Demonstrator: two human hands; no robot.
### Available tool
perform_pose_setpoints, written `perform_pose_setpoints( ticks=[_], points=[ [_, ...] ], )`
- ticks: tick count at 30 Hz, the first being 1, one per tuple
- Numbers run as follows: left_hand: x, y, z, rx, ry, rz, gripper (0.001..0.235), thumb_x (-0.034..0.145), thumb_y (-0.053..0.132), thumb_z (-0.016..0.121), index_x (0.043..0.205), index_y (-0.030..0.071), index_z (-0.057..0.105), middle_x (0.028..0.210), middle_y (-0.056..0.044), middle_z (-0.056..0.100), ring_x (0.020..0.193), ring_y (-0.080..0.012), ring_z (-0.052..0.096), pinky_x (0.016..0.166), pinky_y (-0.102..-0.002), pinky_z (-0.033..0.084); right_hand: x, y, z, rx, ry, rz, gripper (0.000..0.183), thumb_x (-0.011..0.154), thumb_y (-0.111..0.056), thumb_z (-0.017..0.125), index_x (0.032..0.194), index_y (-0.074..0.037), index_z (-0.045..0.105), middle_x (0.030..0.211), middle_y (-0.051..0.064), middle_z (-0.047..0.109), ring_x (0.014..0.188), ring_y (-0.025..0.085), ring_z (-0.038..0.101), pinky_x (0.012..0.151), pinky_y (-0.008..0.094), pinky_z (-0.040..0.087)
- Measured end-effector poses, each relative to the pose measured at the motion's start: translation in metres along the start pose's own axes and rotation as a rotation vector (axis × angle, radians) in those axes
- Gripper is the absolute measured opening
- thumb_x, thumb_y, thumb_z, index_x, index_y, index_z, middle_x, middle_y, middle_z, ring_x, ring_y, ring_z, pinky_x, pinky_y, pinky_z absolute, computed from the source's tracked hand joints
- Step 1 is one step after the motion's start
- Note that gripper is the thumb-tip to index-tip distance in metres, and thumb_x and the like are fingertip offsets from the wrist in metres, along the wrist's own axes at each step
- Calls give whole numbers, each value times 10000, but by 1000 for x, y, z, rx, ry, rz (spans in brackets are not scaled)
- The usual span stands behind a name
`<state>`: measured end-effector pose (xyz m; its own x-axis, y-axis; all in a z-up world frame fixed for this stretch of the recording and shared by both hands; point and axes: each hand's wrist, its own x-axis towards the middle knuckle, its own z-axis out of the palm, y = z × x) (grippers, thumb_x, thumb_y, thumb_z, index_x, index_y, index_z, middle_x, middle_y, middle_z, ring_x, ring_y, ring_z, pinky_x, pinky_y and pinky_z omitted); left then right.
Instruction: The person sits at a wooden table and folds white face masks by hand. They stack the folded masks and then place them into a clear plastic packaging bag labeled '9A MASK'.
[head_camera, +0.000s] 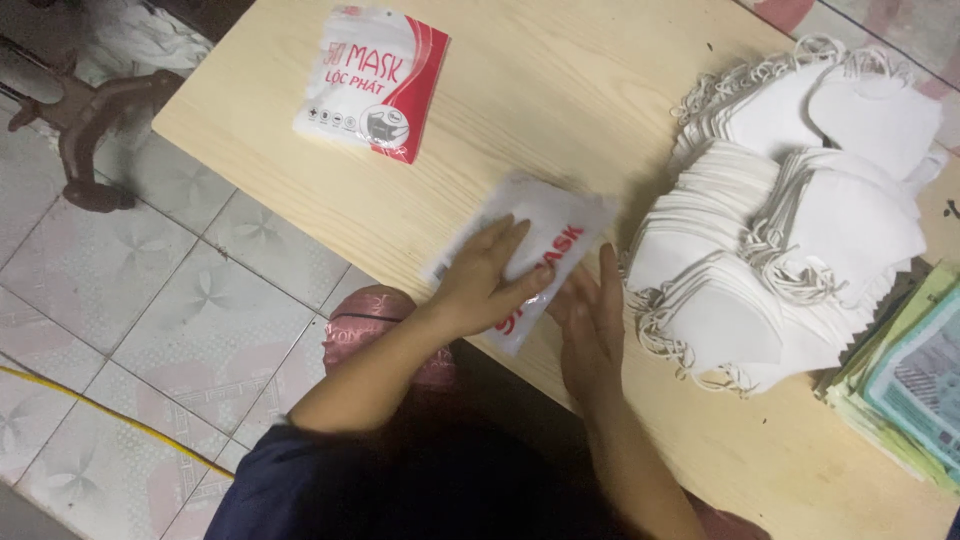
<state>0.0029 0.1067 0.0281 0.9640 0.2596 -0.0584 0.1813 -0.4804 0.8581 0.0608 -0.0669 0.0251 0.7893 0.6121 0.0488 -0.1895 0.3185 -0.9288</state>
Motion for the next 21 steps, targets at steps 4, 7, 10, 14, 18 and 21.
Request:
perform_pose_setpoints(
  ticks=[4, 7, 10, 14, 18, 21],
  points=[
    [-4, 16, -22, -300, 31, 35, 974, 865, 505, 727, 1533, -88, 338, 1493, -447, 369, 1413, -600, 332, 1208, -634, 237, 18, -4, 15, -153, -254, -93, 1042, 973, -649, 505, 1633, -8, 14, 1667, 265, 252, 1523, 390, 282, 1216, 591, 288],
    [11, -22, -16, -974, 165, -208, 767, 845, 243, 794, 1526, 84, 479, 1195, -118, 664, 1114, -214, 633, 969, -394, 548, 40, -5, 33, -278, -438, -225, 626, 1066, -362, 459, 1528, 53, 384, 1559, 215, 468, 1515, 365, 346, 1269, 548, 222],
    [33, -67, -22, -1625, 180, -465, 454, 808, 295, 776, 1179, 40, 712, 1022, -170, 763, 894, -258, 734, 824, -447, 587, 71, 13, 39, -752, -443, -536, 511, 1018, -304, 604, 1437, -12, 572, 1552, 147, 505, 1482, 366, 407, 1272, 554, 245],
    [60, -85, -71, -789, 520, -195, 556, 950, 405, 679, 1286, -35, 630, 1141, -284, 675, 1086, -394, 636, 965, -529, 491, 121, 72, 24, -1352, -414, -311, 550, 1050, -441, 528, 1518, -152, 524, 1591, 189, 440, 1518, 457, 285, 1188, 705, 117],
    [93, -159, -130, 296, 594, -180, 558, 1079, 452, 447, 1455, 61, 576, 1438, -247, 564, 1397, -478, 443, 1165, -578, 322, 143, 101, 31, -1721, -455, -92, 702, 1020, -584, 481, 1620, -246, 345, 1677, 184, 301, 1556, 455, 183, 1158, 776, 72],
    [101, -135, -153, 542, 451, -344, 654, 1065, 614, 411, 1546, 178, 484, 1583, -226, 407, 1482, -496, 270, 1166, -654, 214, 155, 93, 51, -1714, -436, -72, 654, 1055, -555, 442, 1636, -282, 314, 1680, 200, 284, 1561, 467, 143, 1114, 819, 8]
  ],
)
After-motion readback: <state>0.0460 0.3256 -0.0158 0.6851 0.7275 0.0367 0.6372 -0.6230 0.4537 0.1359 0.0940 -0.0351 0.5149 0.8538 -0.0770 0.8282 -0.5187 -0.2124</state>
